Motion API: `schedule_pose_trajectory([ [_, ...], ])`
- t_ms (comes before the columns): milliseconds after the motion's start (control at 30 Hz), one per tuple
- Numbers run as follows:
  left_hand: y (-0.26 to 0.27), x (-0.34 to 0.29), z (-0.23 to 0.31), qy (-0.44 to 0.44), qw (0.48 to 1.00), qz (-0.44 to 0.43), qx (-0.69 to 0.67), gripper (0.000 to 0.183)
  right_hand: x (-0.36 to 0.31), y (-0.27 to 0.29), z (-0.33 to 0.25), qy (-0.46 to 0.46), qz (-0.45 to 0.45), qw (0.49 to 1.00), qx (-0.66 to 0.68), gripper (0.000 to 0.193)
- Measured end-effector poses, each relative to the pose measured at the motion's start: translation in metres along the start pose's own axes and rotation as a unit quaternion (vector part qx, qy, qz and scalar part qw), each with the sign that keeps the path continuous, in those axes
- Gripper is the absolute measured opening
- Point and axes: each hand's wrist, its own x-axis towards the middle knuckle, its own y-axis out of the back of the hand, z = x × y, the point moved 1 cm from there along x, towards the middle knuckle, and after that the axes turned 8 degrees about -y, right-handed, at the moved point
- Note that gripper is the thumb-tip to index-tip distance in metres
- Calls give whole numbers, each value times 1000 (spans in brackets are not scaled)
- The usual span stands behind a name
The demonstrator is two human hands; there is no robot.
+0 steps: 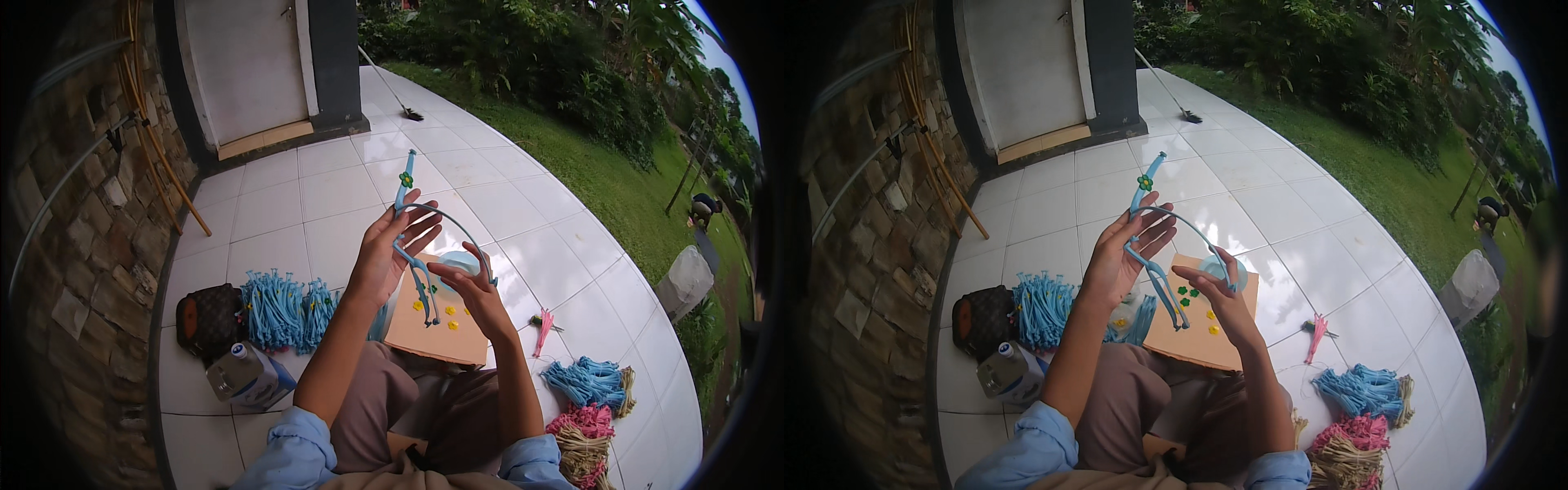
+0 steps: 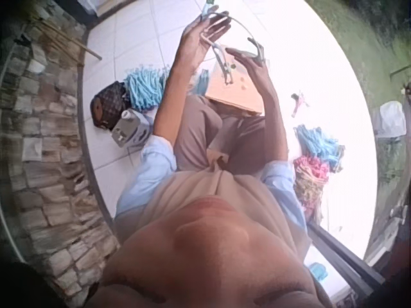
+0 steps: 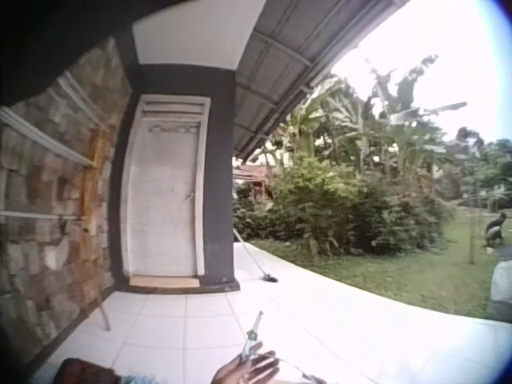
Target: The person attaches decorative yellow and green flowers to blue sandal straps and then organizes several gray and black sandal soles on the floor.
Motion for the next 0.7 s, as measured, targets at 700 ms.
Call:
schedule_pose_trajectory([
  [700,30,-39,-56,-156,693,-240,662,24,-24,22,-30,-69,26,995,-72,34],
])
